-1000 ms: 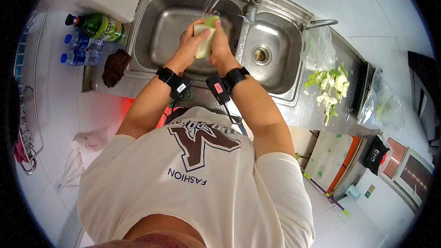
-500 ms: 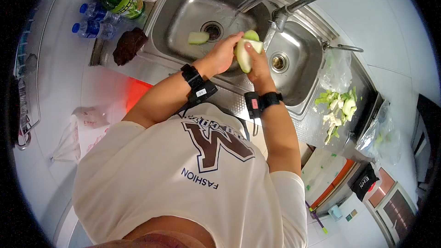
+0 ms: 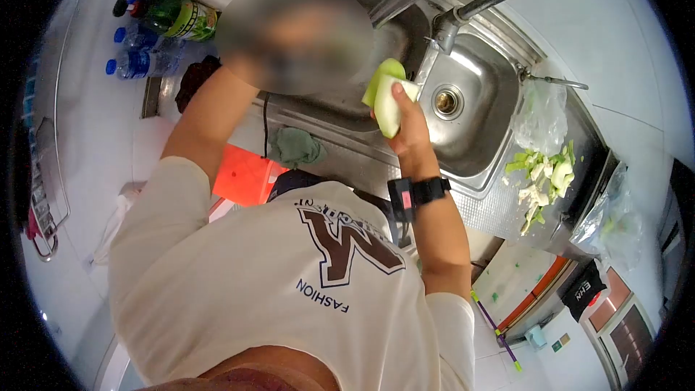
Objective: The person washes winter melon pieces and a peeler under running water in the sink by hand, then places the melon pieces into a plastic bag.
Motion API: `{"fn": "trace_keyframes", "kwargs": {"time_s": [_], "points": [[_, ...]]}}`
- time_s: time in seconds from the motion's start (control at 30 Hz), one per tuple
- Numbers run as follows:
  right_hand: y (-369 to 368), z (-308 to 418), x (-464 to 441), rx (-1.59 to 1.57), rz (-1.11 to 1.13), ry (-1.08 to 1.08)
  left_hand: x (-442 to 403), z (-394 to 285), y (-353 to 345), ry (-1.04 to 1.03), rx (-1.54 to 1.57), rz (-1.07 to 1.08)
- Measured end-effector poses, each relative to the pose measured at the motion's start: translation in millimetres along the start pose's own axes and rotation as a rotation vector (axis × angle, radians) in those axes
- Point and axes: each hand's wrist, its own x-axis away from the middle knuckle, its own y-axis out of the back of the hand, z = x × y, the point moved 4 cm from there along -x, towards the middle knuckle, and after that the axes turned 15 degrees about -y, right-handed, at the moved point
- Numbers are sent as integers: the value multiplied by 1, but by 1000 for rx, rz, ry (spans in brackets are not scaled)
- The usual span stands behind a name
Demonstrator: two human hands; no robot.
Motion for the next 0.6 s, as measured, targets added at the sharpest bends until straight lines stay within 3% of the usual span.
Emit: {"fn": "trace_keyframes", "kwargs": {"time_s": [0.03,0.17,0.27,0.33,0.37,0.47,0.5,0.6], "points": [[-1,0,7,-10,-20,1,-7,1,10,52,-226,-39],[14,-4,23,-7,-44,5,-48,29,17,23,-436,26],[19,-3,36,-28,-48,28,-74,77,12,31,-582,141],[27,-7,39,-31,-61,28,-78,90,2,-162,-683,343],[31,-9,40,-33,-72,25,-83,101,-2,-59,-736,393],[32,-14,43,-31,-117,14,-72,107,-18,90,-825,373],[30,-15,44,-49,-124,6,-77,115,-21,-13,-894,408],[29,-20,42,-66,-163,-7,-81,143,-32,7,-1075,286]]}}
